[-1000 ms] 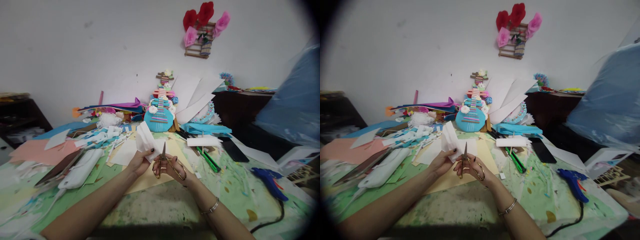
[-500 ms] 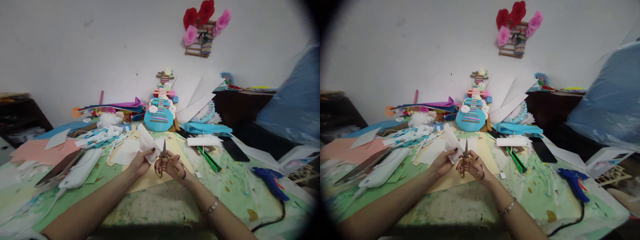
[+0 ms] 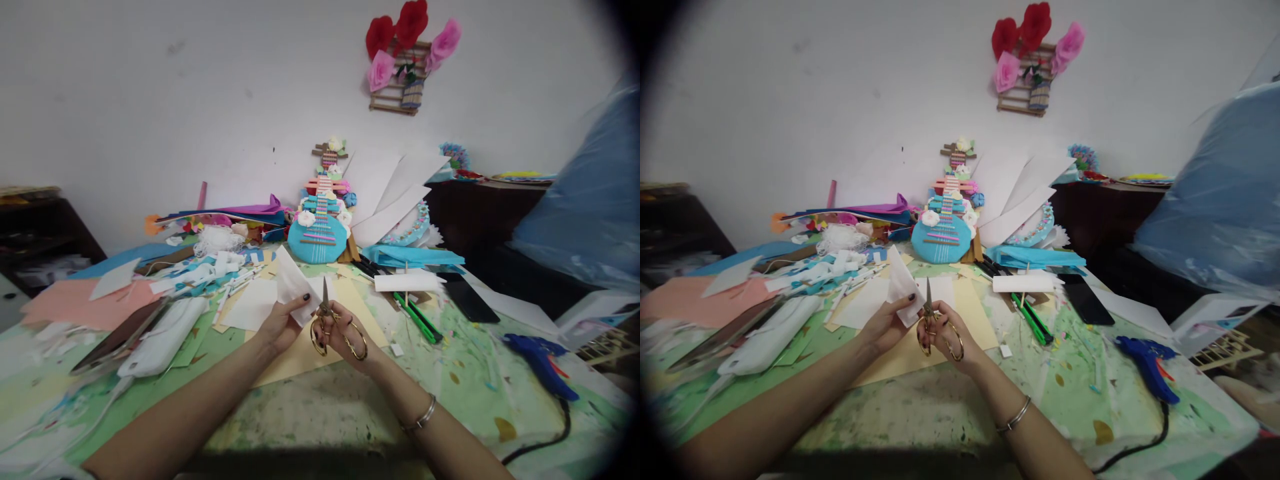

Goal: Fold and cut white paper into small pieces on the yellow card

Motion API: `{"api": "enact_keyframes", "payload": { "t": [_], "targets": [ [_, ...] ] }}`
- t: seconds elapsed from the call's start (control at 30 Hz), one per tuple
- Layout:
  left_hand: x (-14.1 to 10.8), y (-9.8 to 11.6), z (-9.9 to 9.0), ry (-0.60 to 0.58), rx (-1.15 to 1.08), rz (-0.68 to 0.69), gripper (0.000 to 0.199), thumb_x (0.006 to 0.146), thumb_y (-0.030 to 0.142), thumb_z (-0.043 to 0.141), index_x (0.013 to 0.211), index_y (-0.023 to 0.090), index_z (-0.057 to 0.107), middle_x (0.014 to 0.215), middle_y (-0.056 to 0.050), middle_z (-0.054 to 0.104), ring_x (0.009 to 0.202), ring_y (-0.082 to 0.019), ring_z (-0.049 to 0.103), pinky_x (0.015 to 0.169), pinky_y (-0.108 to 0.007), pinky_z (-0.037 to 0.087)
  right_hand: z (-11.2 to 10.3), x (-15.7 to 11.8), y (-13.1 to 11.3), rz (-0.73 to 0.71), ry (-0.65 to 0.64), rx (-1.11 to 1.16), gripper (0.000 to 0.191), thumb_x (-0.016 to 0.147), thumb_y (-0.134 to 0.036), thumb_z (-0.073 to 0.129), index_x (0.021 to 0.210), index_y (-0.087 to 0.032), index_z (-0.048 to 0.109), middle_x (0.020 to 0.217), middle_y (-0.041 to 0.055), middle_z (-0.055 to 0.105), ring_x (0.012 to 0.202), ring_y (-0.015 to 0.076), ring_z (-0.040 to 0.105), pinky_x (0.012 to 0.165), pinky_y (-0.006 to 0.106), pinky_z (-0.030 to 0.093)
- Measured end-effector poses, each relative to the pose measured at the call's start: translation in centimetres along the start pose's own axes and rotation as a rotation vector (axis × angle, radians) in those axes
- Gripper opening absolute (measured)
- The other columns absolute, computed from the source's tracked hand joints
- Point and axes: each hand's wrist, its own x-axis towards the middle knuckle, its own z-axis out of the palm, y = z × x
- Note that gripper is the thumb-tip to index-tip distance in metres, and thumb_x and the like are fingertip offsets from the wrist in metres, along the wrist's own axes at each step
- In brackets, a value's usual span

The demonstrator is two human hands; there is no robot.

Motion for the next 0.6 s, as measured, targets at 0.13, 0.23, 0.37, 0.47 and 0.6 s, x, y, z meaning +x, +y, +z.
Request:
{"api": "enact_keyframes", "payload": {
  "t": [0.13, 0.23, 0.37, 0.47, 0.6],
  "targets": [
    [0.33, -0.18, -0.45, 0.007, 0.032, 0.032, 0.025, 0.065, 0.002, 0.067, 0.087, 0.011, 0.063, 0.076, -0.004, 0.07, 0.064, -0.014, 0.064, 0.059, -0.023, 0.052, 0.56, -0.04, -0.35, 0.022, 0.032, 0.038, 0.056, 0.069, -0.067, 0.058, 0.095, -0.017, 0.054, 0.065, 0.0003, 0.052, 0.058, 0.0125, 0.046, 0.053, 0.024, 0.036],
    [0.37, -0.18, -0.45, 0.004, 0.066, 0.029, 0.02, 0.064, 0.003, 0.068, 0.082, 0.01, 0.062, 0.074, -0.005, 0.07, 0.062, -0.014, 0.064, 0.06, -0.024, 0.053, 0.59, -0.09, -0.26, 0.037, 0.031, 0.091, 0.053, 0.072, -0.066, 0.056, 0.095, -0.018, 0.054, 0.064, 0.0006, 0.052, 0.059, 0.0133, 0.047, 0.054, 0.025, 0.037],
    [0.25, -0.07, -0.13, 0.015, 0.074, 0.041, 0.021, 0.063, 0.001, 0.068, 0.081, 0.011, 0.062, 0.071, -0.004, 0.07, 0.062, -0.014, 0.065, 0.063, -0.024, 0.054, 0.29, -0.13, 0.07, 0.038, 0.042, 0.128, 0.05, 0.072, -0.062, 0.06, 0.094, -0.018, 0.053, 0.063, -0.0011, 0.051, 0.056, 0.0116, 0.046, 0.052, 0.024, 0.037],
    [0.2, 0.01, 0.04, 0.032, 0.059, 0.06, 0.028, 0.062, 0.0, 0.069, 0.086, 0.011, 0.063, 0.072, -0.003, 0.07, 0.064, -0.014, 0.065, 0.065, -0.024, 0.054, 0.22, -0.15, 0.05, 0.054, 0.033, 0.134, 0.05, 0.071, -0.063, 0.06, 0.092, -0.019, 0.051, 0.06, -0.0028, 0.051, 0.05, 0.011, 0.045, 0.048, 0.023, 0.035],
    [0.23, 0.04, 0.05, 0.03, 0.045, 0.065, 0.031, 0.06, 0.0, 0.07, 0.088, 0.012, 0.063, 0.073, -0.003, 0.071, 0.064, -0.014, 0.065, 0.062, -0.022, 0.054, 0.73, -0.19, -0.49, 0.07, 0.059, 0.125, 0.05, 0.069, -0.064, 0.061, 0.087, -0.018, 0.05, 0.057, -0.004, 0.05, 0.047, 0.0095, 0.042, 0.046, 0.022, 0.034]
  ]
}}
